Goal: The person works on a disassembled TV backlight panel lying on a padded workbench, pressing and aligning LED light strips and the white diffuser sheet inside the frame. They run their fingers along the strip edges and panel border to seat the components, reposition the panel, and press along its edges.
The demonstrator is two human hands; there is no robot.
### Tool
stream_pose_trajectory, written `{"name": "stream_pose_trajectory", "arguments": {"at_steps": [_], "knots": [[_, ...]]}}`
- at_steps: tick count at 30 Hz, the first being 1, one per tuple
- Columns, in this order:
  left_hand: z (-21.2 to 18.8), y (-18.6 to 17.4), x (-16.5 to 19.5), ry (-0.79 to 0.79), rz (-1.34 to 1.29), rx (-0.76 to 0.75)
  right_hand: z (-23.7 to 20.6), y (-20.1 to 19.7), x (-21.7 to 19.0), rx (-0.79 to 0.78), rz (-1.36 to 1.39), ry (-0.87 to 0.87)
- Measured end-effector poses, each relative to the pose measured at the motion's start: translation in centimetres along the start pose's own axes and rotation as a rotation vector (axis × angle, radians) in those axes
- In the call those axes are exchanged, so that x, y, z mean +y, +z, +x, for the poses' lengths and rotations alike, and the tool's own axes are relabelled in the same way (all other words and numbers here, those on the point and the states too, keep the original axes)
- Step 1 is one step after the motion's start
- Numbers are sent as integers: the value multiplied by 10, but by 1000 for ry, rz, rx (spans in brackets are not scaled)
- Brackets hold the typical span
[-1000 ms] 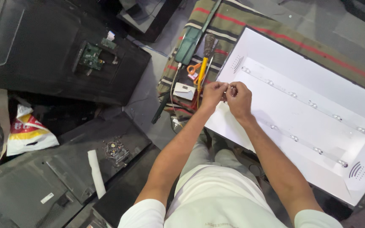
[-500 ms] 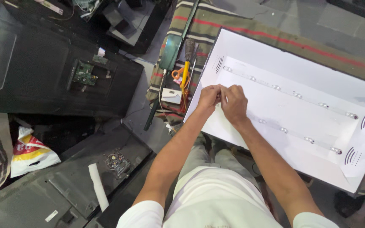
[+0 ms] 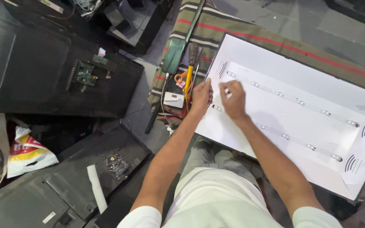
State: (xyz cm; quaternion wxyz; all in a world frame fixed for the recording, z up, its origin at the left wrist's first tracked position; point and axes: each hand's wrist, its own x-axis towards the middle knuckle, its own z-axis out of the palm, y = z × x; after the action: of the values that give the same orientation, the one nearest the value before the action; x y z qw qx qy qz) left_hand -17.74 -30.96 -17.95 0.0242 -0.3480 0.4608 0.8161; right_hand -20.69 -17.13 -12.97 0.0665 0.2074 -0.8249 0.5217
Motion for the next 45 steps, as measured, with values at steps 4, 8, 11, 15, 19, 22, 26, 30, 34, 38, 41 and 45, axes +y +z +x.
{"name": "stream_pose_trajectory", "arguments": {"at_steps": [4,8,11,15,19,22,26,30,34,38,41,45], "knots": [[23,-12,11,30,-34,25,49,-6,46,104,-120,31],[49,-11,14,83,-36,49,103,-10,91,111,-196,22],[62,-7,12,143,-24,52,139,-8,114,26,-191,23],[71,-6,5,193,61,127,185,11,132,-142,-98,181],[79,-2,4,431,366,246,204,26,144,-210,-62,76],[82,-2,5,649,727,341,204,29,144,-255,-15,86],[88,-1,7,673,885,343,199,27,141,-287,4,13],[91,9,2,713,1004,339,196,30,144,-281,-1,-122],[91,16,1,730,1120,346,193,35,152,-253,-16,-110],[92,21,6,641,1242,323,190,36,154,-230,-21,-161],[92,23,7,666,1241,325,189,38,154,-205,-27,-157],[92,23,7,650,1242,314,189,42,156,-194,-21,-138]]}}
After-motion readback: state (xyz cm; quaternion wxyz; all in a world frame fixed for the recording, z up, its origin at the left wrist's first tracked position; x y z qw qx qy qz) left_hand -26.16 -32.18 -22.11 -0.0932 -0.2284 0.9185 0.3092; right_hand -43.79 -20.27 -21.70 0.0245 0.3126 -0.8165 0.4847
